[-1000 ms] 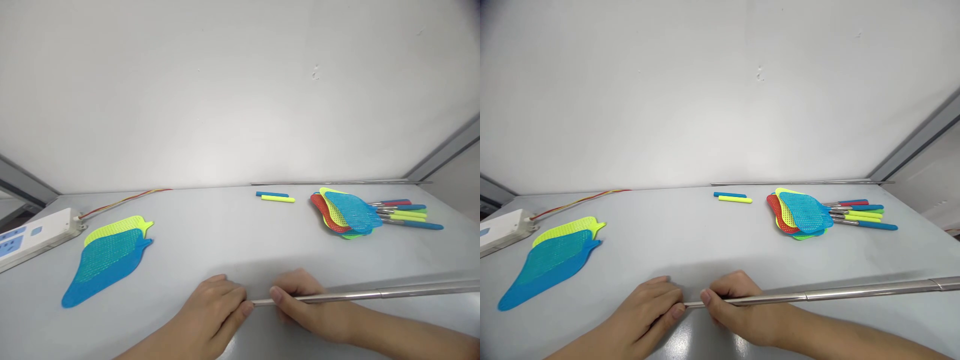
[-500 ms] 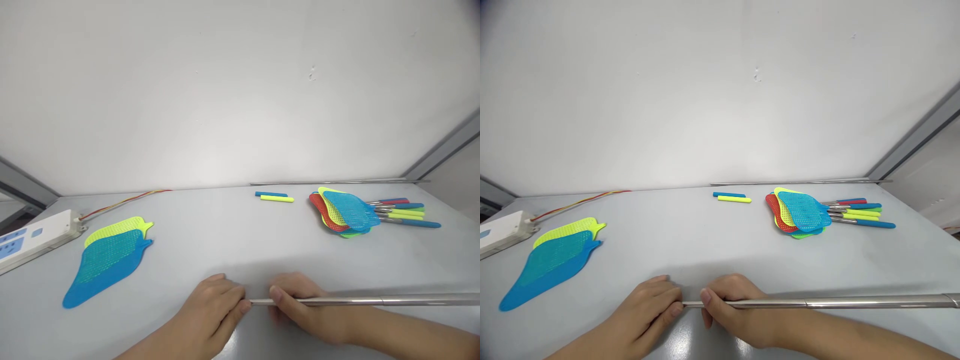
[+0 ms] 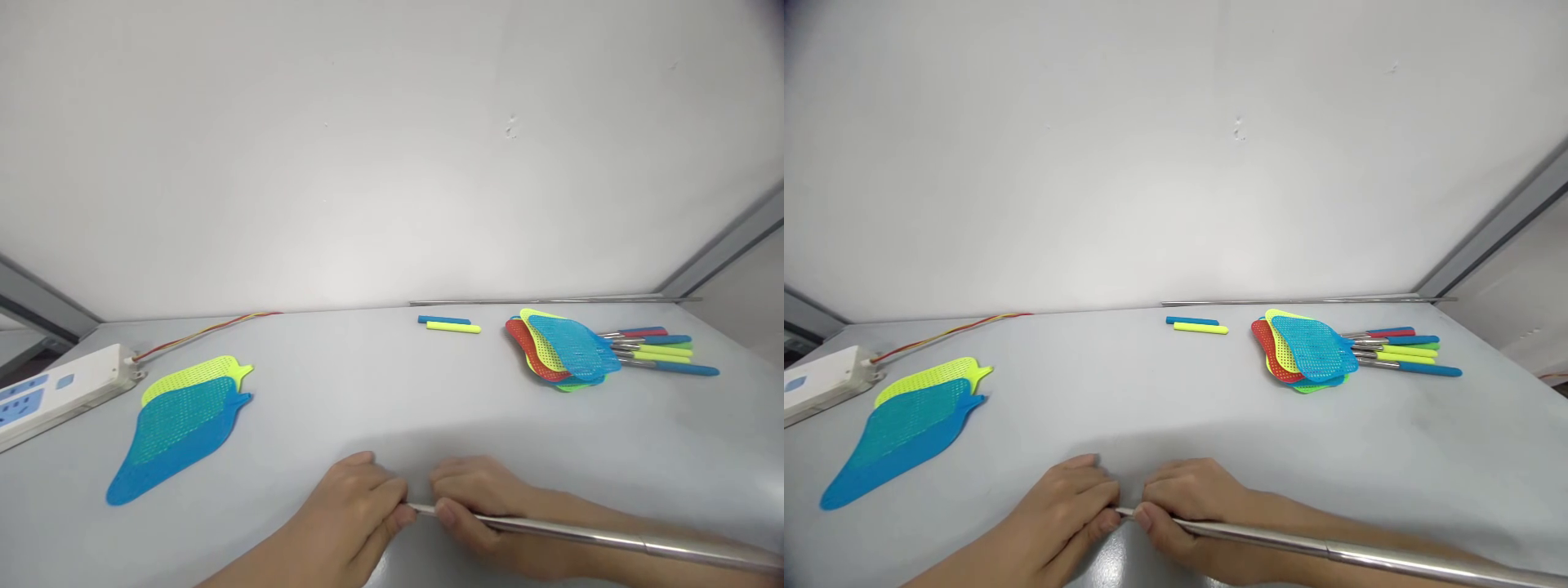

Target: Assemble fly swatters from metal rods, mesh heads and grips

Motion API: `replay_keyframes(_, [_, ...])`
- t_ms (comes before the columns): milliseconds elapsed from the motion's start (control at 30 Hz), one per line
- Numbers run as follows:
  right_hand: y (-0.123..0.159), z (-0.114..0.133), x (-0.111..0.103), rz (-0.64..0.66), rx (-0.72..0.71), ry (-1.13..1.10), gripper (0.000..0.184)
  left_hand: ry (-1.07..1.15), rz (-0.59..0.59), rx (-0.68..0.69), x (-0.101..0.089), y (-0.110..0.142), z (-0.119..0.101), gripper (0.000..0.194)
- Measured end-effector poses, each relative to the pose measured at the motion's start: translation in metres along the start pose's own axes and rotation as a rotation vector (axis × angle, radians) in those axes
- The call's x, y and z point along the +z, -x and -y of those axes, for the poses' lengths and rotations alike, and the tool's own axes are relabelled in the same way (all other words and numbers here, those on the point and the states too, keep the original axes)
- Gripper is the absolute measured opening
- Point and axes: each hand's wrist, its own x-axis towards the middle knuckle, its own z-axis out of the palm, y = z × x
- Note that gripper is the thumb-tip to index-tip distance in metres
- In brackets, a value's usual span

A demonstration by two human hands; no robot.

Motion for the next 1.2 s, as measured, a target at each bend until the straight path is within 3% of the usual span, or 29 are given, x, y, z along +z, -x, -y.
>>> replay_keyframes(733, [-0.001,-0.007,0.0015,-0.009,0.084,-0.116,0.036,0.02,-0.033,-0.026,0.0,0.001,-0.0026,0.03])
replay_keyframes(1200, [0.0001,-0.003,-0.0009,0.012,0.073,-0.054,0.035,0.005,-0.055,-0.006,-0.0017,-0.0001,-0.0031,0.029])
